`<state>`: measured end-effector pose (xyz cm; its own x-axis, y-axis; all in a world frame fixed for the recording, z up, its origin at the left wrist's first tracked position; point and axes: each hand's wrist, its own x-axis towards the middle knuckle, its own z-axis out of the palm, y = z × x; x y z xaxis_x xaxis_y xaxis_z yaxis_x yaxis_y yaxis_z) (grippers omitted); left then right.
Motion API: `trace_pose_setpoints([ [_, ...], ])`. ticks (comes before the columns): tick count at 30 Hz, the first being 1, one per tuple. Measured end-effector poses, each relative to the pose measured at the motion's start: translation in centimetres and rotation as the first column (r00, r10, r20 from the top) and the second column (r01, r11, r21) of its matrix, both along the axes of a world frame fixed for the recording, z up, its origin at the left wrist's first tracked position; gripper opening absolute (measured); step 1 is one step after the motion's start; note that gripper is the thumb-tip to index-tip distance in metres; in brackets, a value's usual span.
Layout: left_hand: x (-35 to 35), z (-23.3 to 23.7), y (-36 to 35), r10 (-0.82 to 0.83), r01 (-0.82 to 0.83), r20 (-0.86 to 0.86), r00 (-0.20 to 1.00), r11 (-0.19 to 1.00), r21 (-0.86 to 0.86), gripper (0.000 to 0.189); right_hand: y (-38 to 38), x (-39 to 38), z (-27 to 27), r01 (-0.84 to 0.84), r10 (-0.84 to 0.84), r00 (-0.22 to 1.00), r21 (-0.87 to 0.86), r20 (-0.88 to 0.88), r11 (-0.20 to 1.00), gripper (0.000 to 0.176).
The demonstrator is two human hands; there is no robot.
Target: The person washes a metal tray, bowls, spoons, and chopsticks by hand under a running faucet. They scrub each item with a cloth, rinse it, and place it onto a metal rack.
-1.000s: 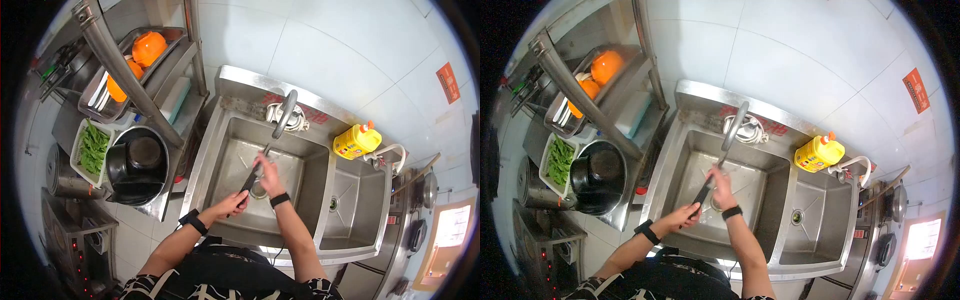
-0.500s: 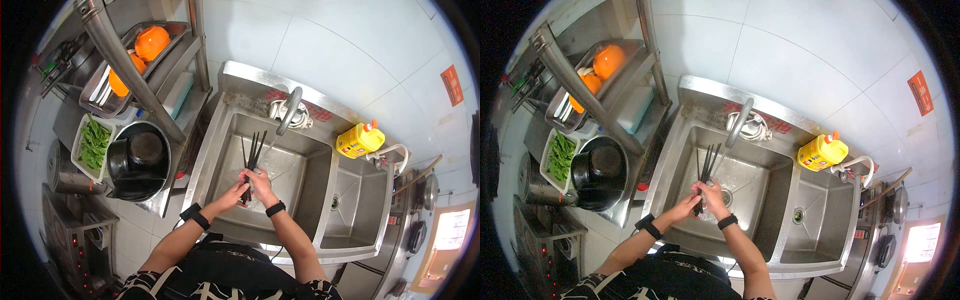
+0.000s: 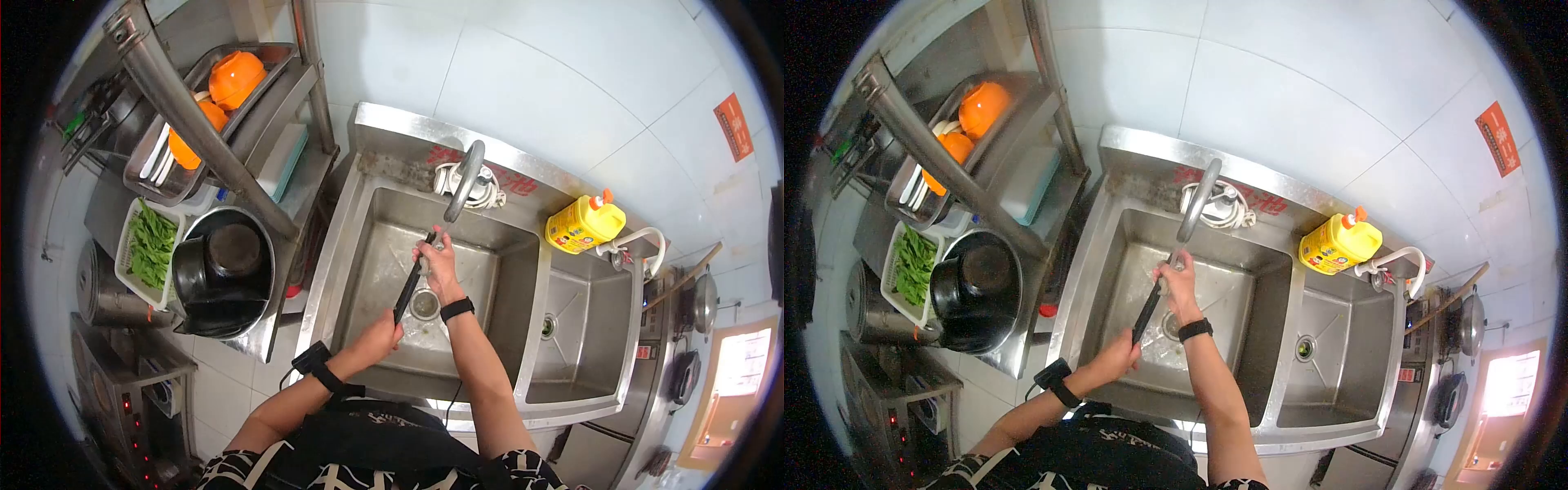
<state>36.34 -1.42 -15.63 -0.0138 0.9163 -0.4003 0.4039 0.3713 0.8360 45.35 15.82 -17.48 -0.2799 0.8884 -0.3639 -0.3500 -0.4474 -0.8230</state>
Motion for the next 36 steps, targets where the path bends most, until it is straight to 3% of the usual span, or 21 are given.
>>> trace_pose_setpoints([
  [2, -0.1, 0.2, 0.4, 0.004, -0.003, 0.07, 0.998, 1.0, -0.018, 0.023, -1.1, -0.5, -1.1, -0.042, 0.042, 0.999, 0.04, 0.011, 0.998, 0.044],
  [4, -0.8, -0.2, 0.8, 0.022, 0.021, -0.282, 0.959, 0.989, 0.149, 0.024, -3.9, -1.2, -2.0, -0.11, 0.11, 0.993, 0.008, 0.033, 0.994, 0.045],
  [7, -1.0, -1.0, 0.2, -0.033, 0.086, -0.361, 0.932, 0.987, 0.133, 0.027, -4.2, -0.8, -1.5, -0.134, 0.138, 0.99, -0.089, 0.034, 0.987, 0.044],
  [9, -0.5, -0.1, -0.2, -0.08, 0.11, -0.34, 0.937, 0.991, 0.07, 0.028, -1.4, 0.9, -1.1, 0.116, -0.12, 0.99, -0.051, -0.07, 0.992, 0.042],
  [10, -0.1, -0.4, -0.6, -0.086, 0.11, -0.252, 0.964, 0.991, 0.082, 0.027, 0.1, 1.9, -1.3, 0.193, -0.192, 0.98, 0.007, -0.06, 0.981, 0.033],
  [12, 0.3, -2.2, -0.7, -0.032, 0.05, -0.095, 0.995, 0.978, 0.2, 0.031, 0.5, 2.3, -1.8, 0.176, -0.178, 0.978, -0.03, -0.107, 0.984, 0.029],
  [13, 0.3, -3.3, 0.1, -0.036, 0.055, -0.095, 0.995, 0.977, 0.205, 0.031, 0.6, 2.6, -1.9, 0.155, -0.163, 0.976, -0.068, -0.144, 0.986, 0.026],
  [15, 0.0, -4.6, 1.3, 0.089, -0.105, 0.236, 0.968, 0.993, 0.057, 0.034, -1.5, 1.5, -0.3, 0.128, -0.137, 0.978, -0.071, -0.157, 0.989, 0.023],
  [16, -0.4, -4.2, 1.9, 0.097, -0.113, 0.238, 0.967, 0.992, 0.057, 0.034, -2.8, 0.9, -0.6, 0.046, -0.051, 0.991, -0.049, -0.122, 0.998, 0.022],
  [17, -1.1, -3.4, 2.9, 0.176, -0.101, 0.525, 0.833, 0.98, -0.169, 0.036, -3.7, 0.6, -0.3, -0.04, 0.038, 0.995, -0.025, -0.087, 0.999, 0.022],
  [18, -1.6, -2.8, 3.5, 0.299, -0.014, 0.733, 0.611, 0.93, -0.368, 0.039, -4.2, 0.6, 0.0, -0.079, 0.067, 0.992, -0.112, -0.105, 0.991, 0.019],
  [19, -1.9, -3.4, 3.7, 0.301, -0.022, 0.733, 0.61, 0.931, -0.364, 0.039, -3.9, 0.7, 0.1, -0.088, 0.076, 0.991, -0.108, -0.107, 0.99, 0.019],
  [21, -2.2, -4.8, 4.1, 0.307, 0.081, 0.864, 0.4, 0.927, -0.366, 0.039, -3.1, 1.6, 0.4, -0.069, 0.064, 0.997, -0.099, -0.052, 0.993, 0.018],
  [22, -1.8, -4.6, 4.3, 0.308, 0.077, 0.864, 0.398, 0.927, -0.366, 0.039, -3.0, 1.6, 0.4, -0.073, 0.069, 0.996, -0.099, -0.052, 0.992, 0.018],
  [24, -0.2, -4.1, 4.9, 0.605, -0.266, 0.783, 0.145, 0.786, -0.558, 0.039, -3.1, 1.6, 0.3, -0.013, 0.014, 1.0, -0.009, 0.01, 1.0, 0.017],
  [28, 0.8, -6.8, 6.0, 0.726, -0.335, 0.687, 0.033, 0.655, -0.677, 0.038, -5.0, 1.3, -2.2, -0.056, 0.049, 0.994, 0.07, 0.102, 0.996, 0.017],
  [30, 1.1, -7.6, 5.6, 0.685, -0.365, 0.688, 0.239, 0.72, -0.59, 0.038, -5.8, 1.7, -3.3, -0.131, 0.121, 0.984, 0.07, 0.127, 0.989, 0.018],
  [31, 0.9, -7.2, 5.4, 0.685, -0.371, 0.69, 0.236, 0.719, -0.587, 0.038, -5.7, 1.8, -3.4, -0.138, 0.128, 0.984, 0.073, 0.126, 0.988, 0.018],
  [33, 0.3, -5.7, 4.2, 0.388, -0.21, 0.646, 0.657, 0.918, -0.337, 0.041, -5.6, 2.3, -3.2, -0.187, 0.189, 0.967, -0.029, 0.17, 0.982, 0.018],
  [35, 0.4, -6.4, 4.1, 0.34, -0.212, 0.624, 0.703, 0.939, -0.272, 0.037, -5.6, 2.5, -3.0, -0.187, 0.194, 0.97, -0.06, 0.147, 0.981, 0.021],
  [36, 0.4, -7.2, 4.4, 0.23, -0.18, 0.582, 0.78, 0.973, -0.142, 0.034, -5.3, 2.6, -3.0, -0.216, 0.224, 0.961, -0.064, 0.164, 0.974, 0.022],
])
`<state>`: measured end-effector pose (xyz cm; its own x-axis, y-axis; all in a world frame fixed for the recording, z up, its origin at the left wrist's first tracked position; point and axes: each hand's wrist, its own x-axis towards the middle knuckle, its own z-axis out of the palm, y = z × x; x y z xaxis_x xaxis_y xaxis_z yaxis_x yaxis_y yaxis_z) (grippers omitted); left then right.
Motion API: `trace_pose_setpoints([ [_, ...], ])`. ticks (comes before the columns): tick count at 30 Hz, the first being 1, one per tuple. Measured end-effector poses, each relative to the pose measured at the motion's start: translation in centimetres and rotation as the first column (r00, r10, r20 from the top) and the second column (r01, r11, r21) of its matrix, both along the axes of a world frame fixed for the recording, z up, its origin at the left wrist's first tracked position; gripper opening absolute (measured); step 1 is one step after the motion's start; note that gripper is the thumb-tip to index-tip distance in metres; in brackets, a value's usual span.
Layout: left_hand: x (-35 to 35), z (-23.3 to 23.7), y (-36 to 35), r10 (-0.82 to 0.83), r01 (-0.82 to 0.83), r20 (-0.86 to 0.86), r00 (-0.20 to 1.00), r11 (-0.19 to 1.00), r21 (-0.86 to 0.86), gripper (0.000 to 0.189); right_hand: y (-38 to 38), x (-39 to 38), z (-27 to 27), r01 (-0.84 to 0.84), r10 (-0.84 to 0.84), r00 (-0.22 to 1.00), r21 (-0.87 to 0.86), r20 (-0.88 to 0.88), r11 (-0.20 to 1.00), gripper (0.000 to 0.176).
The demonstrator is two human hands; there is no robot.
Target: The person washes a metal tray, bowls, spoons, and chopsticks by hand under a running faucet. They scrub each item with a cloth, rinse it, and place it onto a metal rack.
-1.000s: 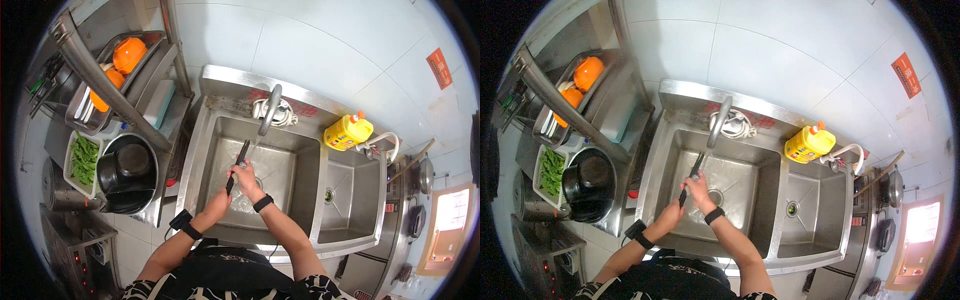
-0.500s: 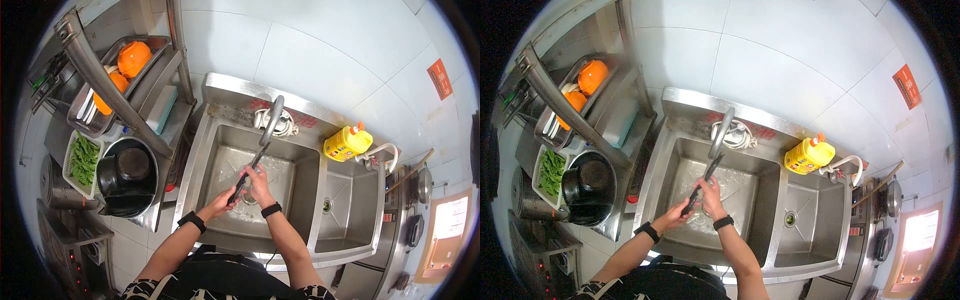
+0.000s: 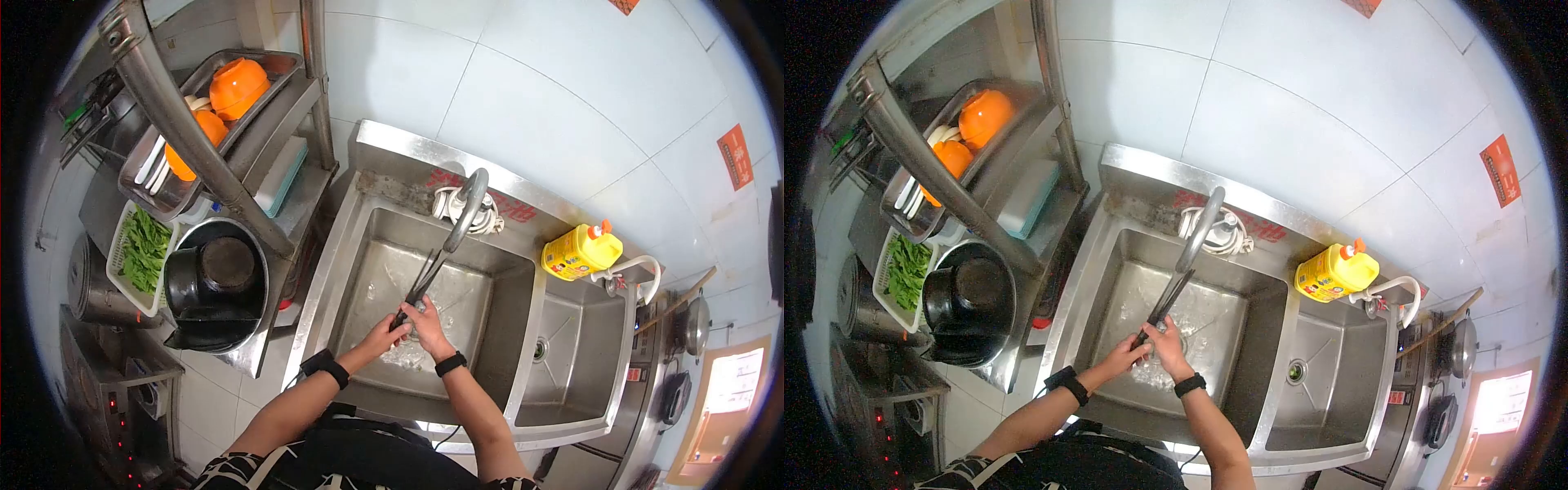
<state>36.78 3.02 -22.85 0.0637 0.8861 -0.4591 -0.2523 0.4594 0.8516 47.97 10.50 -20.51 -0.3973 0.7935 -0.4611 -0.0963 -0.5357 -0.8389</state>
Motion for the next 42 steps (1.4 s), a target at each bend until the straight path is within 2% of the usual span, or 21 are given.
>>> trace_pose_setpoints([
  [1, 0.1, 0.1, 0.4, -0.05, 0.061, -0.101, 0.994, 0.992, 0.114, 0.032, 0.4, 0.3, 0.0, -0.031, 0.031, 0.999, 0.001, 0.02, 1.0, 0.024],
  [3, 0.5, 0.2, 2.3, -0.085, 0.1, -0.186, 0.979, 0.992, 0.073, 0.027, 1.8, 1.2, 0.1, -0.056, 0.056, 0.997, 0.003, 0.047, 0.998, 0.025],
  [5, 1.3, 1.4, 4.7, -0.048, 0.049, 0.207, 0.977, 0.999, -0.001, 0.02, 3.9, 3.3, 0.5, 0.092, -0.102, 0.975, 0.062, 0.196, 0.994, 0.022],
  [9, 2.0, 4.2, 8.0, -0.044, 0.093, 0.289, 0.956, 0.983, -0.159, 0.018, 11.5, 11.7, -2.6, 0.299, -0.315, 0.943, -0.142, -0.107, 0.944, 0.015],
  [11, 2.1, 4.9, 8.7, 0.003, 0.077, 0.385, 0.923, 0.978, -0.194, 0.018, 16.1, 13.7, -1.7, 0.462, -0.479, 0.828, -0.129, -0.293, 0.878, 0.015],
  [13, 2.0, 5.2, 9.1, 0.083, 0.022, 0.401, 0.912, 0.968, -0.251, 0.018, 19.4, 13.5, 2.4, 0.626, -0.63, 0.758, -0.083, -0.166, 0.775, 0.022],
  [15, 1.5, 4.7, 9.1, 0.072, 0.042, 0.412, 0.908, 0.965, -0.26, 0.019, 21.6, 14.5, 0.6, 0.638, -0.638, 0.77, -0.033, -0.004, 0.769, 0.029],
  [16, 1.3, 4.6, 9.5, 0.068, 0.048, 0.428, 0.901, 0.966, -0.254, 0.02, 22.6, 14.8, -0.3, 0.629, -0.625, 0.765, 0.029, 0.153, 0.777, 0.038],
  [23, 1.4, 5.6, 10.1, 0.129, 0.008, 0.46, 0.879, 0.959, -0.284, 0.025, 24.9, 16.6, -5.9, 0.439, -0.461, 0.887, 0.267, 0.025, 0.858, 0.054],
  [25, 1.3, 5.9, 9.8, 0.09, 0.046, 0.475, 0.875, 0.963, -0.266, 0.026, 25.2, 17.5, -6.8, 0.087, -0.492, 0.682, 0.608, 0.541, 0.789, 0.045],
  [26, 1.3, 6.1, 9.5, 0.093, 0.041, 0.472, 0.877, 0.964, -0.265, 0.026, 25.0, 16.7, -5.8, 0.086, -0.49, 0.686, 0.609, 0.538, 0.788, 0.045],
  [28, 1.2, 6.5, 8.6, 0.122, 0.013, 0.438, 0.89, 0.956, -0.292, 0.026, 23.6, 15.0, -3.1, -0.101, -0.722, 0.303, 0.774, 0.622, 0.625, 0.044],
  [29, 1.1, 6.8, 8.2, 0.125, 0.008, 0.434, 0.892, 0.957, -0.291, 0.026, 23.4, 13.7, -1.7, -0.074, -0.704, 0.461, 0.813, 0.541, 0.577, 0.045],
  [30, 1.0, 7.1, 7.8, 0.09, 0.024, 0.371, 0.924, 0.956, -0.292, 0.024, 23.2, 11.9, 0.0, -0.036, -0.661, 0.604, 0.844, 0.445, 0.535, 0.045],
  [33, 0.9, 7.6, 5.5, 0.026, 0.036, 0.223, 0.974, 0.962, -0.271, 0.021, 20.5, 4.9, 6.3, -0.395, -0.487, 0.727, 0.875, 0.484, 0.279, 0.043],
  [37, -0.4, 7.8, 2.3, -0.114, 0.105, -0.071, 0.991, 0.987, -0.123, 0.022, 19.1, 2.5, 6.5, -0.612, -0.585, 0.588, 0.78, 0.559, 0.13, 0.038],
  [38, -1.0, 7.5, 1.2, -0.18, 0.167, -0.335, 0.925, 0.984, -0.068, 0.025, 19.1, 2.7, 6.6, -0.654, -0.651, 0.523, 0.749, 0.55, 0.106, 0.036],
  [39, -1.1, 7.5, -0.1, -0.154, 0.145, -0.354, 0.923, 0.988, -0.052, 0.025, 18.9, 3.2, 7.0, -0.693, -0.639, 0.482, 0.707, 0.599, 0.14, 0.037],
  [40, -1.1, 8.0, -1.3, -0.185, 0.224, -0.569, 0.801, 0.975, -0.002, 0.026, 18.2, 4.0, 7.5, -0.729, -0.624, 0.446, 0.665, 0.641, 0.162, 0.038],
  [41, -1.6, 8.8, -2.2, -0.167, 0.287, -0.763, 0.625, 0.958, 0.025, 0.028, 17.8, 5.0, 7.6, -0.674, -0.62, 0.523, 0.729, 0.585, 0.12, 0.039],
  [42, -1.5, 11.1, -3.4, -0.252, 0.302, -0.719, 0.647, 0.951, -0.062, 0.029, 16.8, 6.0, 8.2, -0.68, -0.587, 0.515, 0.714, 0.625, 0.163, 0.039],
])
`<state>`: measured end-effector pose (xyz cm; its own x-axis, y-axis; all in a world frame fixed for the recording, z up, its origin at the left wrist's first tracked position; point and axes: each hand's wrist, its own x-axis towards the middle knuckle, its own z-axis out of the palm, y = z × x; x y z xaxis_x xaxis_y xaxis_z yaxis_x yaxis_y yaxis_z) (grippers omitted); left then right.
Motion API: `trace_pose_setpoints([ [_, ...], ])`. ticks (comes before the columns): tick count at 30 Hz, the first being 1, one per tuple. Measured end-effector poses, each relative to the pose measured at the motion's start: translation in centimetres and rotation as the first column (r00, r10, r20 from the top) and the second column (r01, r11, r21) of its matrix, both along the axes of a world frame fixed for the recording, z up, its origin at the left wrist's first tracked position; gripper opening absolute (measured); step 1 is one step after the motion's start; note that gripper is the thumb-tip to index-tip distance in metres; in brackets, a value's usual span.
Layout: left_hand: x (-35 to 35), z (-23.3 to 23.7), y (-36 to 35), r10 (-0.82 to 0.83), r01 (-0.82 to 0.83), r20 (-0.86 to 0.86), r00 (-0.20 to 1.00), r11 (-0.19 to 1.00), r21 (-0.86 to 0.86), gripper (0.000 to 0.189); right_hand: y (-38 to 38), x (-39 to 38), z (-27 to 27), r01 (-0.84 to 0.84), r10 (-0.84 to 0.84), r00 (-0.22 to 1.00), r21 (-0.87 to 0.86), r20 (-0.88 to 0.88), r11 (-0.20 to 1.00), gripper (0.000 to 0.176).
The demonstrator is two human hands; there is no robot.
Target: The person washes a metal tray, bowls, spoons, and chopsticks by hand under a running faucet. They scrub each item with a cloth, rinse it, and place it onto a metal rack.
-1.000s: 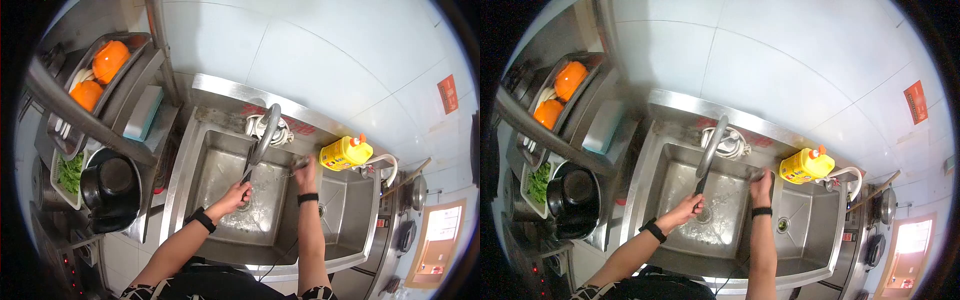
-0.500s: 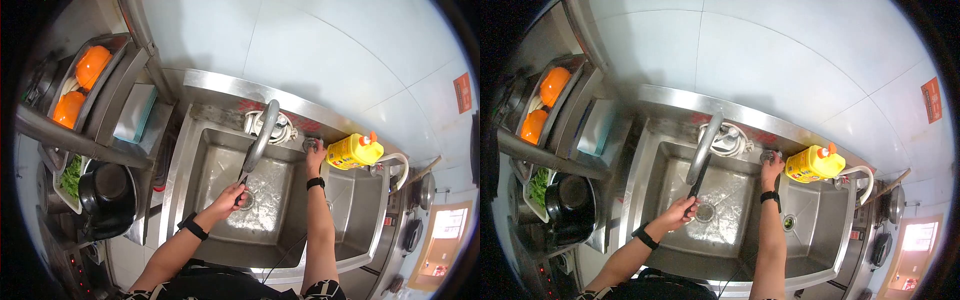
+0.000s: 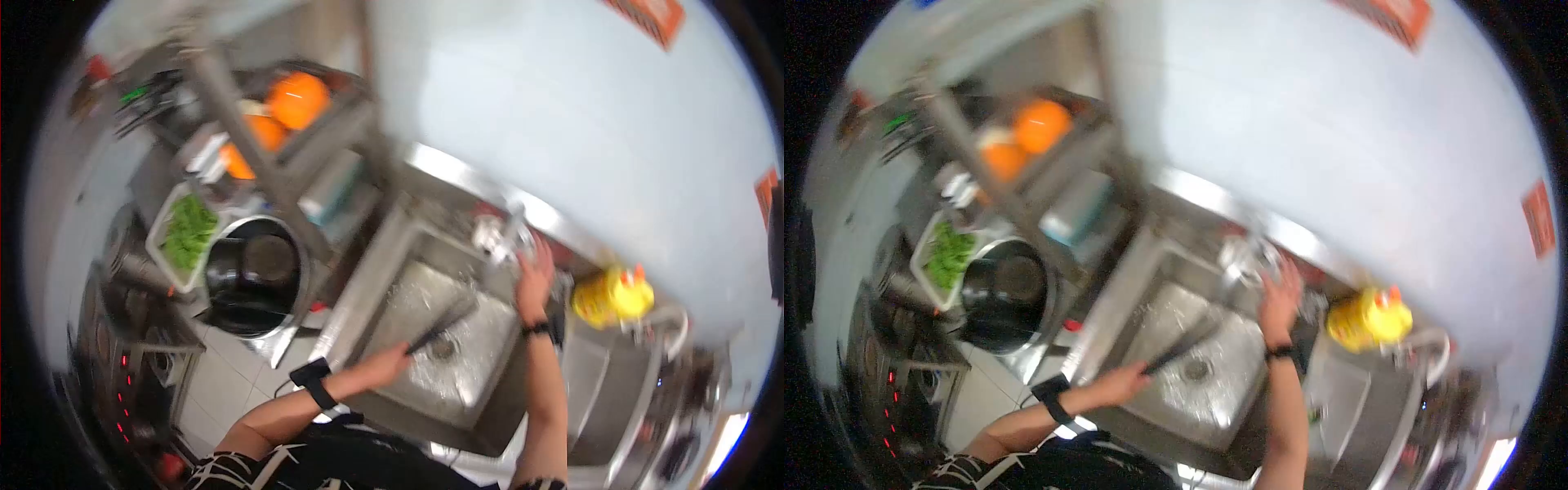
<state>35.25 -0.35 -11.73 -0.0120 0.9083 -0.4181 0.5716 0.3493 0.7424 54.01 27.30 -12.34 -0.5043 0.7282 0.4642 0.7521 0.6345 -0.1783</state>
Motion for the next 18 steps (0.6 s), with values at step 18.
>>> trace_pose_setpoints([
  [18, -4.7, 8.8, -14.1, 0.106, -0.061, -0.292, 0.951, 0.985, 0.161, 0.025, -29.4, 14.3, -5.5, -0.226, 0.091, 0.961, -0.551, -0.261, 0.804, 0.029],
])
